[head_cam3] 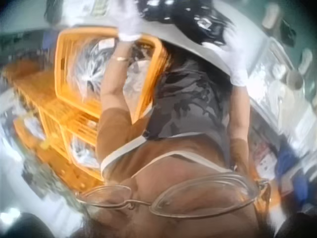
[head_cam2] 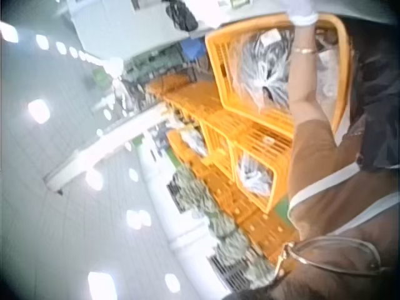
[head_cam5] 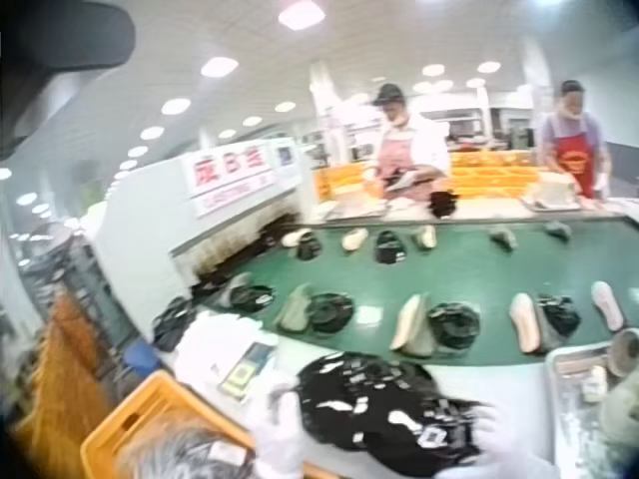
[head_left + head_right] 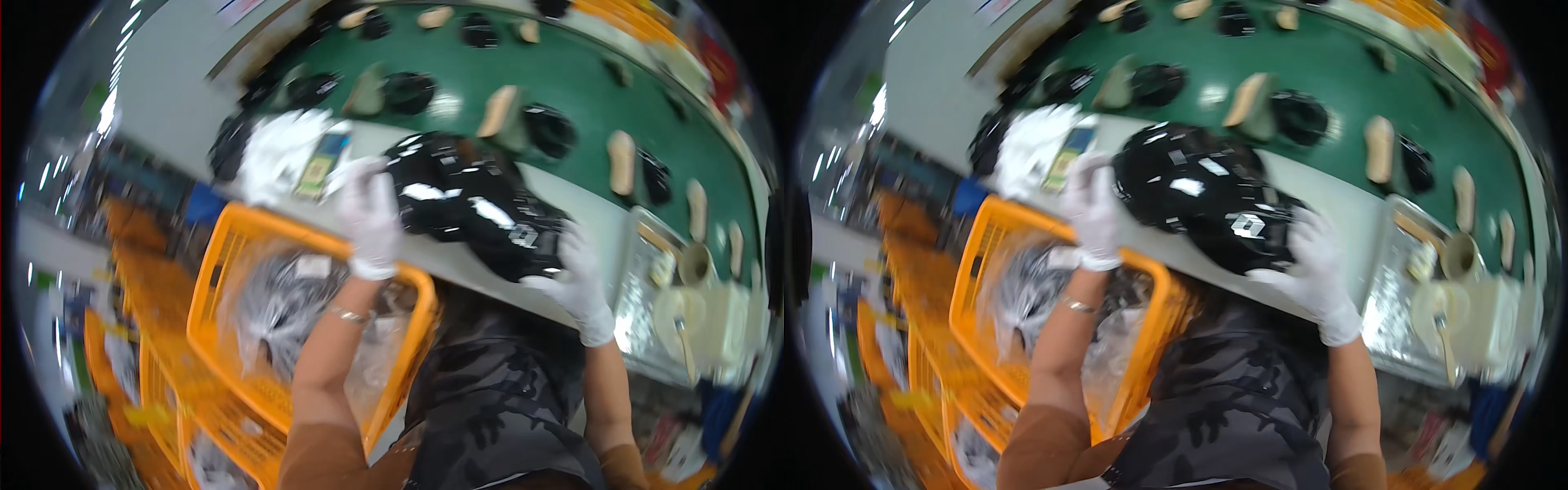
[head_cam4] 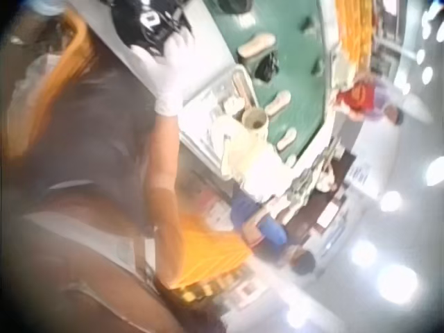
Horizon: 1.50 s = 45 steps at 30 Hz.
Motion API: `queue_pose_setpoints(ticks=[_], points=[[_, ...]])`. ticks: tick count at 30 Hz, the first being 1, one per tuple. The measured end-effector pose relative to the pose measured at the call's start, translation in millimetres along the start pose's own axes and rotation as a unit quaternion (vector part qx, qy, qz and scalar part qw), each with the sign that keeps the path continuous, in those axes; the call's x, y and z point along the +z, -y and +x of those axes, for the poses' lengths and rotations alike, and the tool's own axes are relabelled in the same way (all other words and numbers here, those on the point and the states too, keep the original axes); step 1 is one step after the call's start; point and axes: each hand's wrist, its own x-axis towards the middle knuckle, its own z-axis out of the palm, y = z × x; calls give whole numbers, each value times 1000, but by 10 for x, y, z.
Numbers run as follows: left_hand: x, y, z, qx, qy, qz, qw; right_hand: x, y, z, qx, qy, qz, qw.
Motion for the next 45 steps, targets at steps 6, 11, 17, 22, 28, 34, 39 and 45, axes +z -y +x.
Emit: queue_pose_setpoints(ticks=[6, 11, 17, 22, 28, 34, 39, 45], points=[[-1012, 372, -451, 0, -30, 164, 986, 415, -44, -7, 58, -173, 105, 978], [-2456, 776, -1333, -166, -289, 270, 903, 326, -101, -291, 136, -251, 130, 950], [-2996, 894, -1747, -446, -356, -63, 819, 157, -102, -117, 238, -192, 132, 943], [-3083, 891, -1826, -412, -376, -290, 778, 167, 794, 307, 148, -278, -35, 948], [-3061, 671, -1680, -412, -356, -292, 786, 777, 1776, 723, -157, 54, 170, 971], [-3088, 631, -1640, -457, -356, -238, 780, 3006, 2749, 1342, -241, 271, 318, 876], [-3118, 622, -1593, -476, -331, -198, 790, 3558, 3136, 1555, -481, 389, 73, 783], [-3106, 696, -1651, -454, -352, -235, 784, 3413, 3184, 1302, -427, 424, -16, 798]])
